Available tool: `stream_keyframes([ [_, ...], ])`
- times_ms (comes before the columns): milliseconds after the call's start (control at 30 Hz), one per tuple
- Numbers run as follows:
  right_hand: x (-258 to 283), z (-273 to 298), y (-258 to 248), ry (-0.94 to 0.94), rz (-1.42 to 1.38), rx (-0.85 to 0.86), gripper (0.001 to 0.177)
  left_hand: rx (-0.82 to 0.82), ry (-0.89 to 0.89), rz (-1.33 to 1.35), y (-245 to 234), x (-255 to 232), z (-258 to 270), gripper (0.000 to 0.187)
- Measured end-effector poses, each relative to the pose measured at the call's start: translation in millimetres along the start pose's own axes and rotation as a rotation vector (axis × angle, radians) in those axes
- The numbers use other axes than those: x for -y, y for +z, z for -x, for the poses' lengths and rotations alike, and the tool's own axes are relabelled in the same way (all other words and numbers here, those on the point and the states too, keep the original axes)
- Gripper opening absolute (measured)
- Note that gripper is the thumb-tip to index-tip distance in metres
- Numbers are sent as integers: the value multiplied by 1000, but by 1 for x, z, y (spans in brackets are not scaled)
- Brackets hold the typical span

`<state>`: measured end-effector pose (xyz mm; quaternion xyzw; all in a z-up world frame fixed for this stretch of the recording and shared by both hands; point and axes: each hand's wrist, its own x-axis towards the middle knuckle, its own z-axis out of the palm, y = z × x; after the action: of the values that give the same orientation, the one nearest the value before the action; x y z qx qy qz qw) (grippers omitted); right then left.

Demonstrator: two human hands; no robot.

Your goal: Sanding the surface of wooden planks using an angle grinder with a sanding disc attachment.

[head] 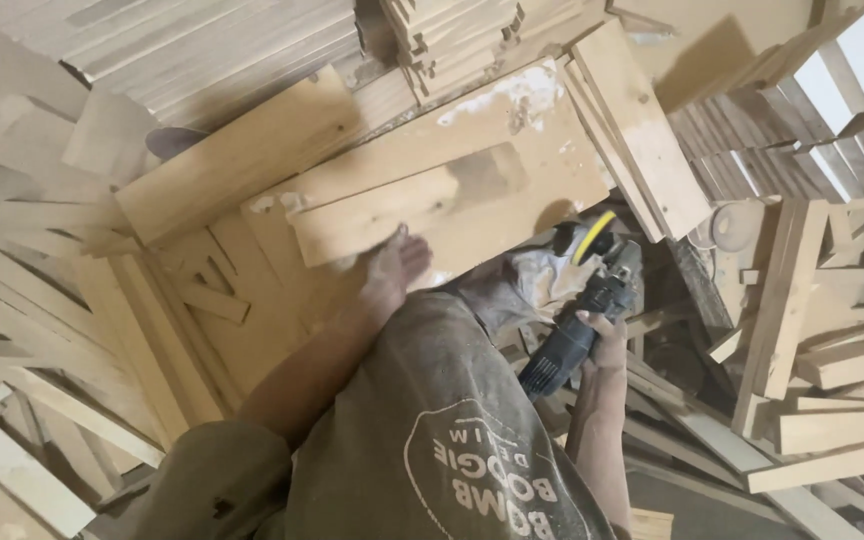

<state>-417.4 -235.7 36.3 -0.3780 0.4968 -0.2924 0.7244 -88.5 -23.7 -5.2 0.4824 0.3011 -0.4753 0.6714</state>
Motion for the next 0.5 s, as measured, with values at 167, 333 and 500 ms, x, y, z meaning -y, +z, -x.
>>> stream_keyframes([
  [167, 8, -15, 38, 131, 581, -53, 65, 153, -62, -424, -63, 34, -45, 86],
  [333, 16, 0, 146, 169, 1166, 21, 72, -239, 422, -1241, -65, -29, -18, 46],
  [500, 0, -15, 201, 25, 1693, 256, 78, -450, 755, -1949, -74, -61, -21, 73],
])
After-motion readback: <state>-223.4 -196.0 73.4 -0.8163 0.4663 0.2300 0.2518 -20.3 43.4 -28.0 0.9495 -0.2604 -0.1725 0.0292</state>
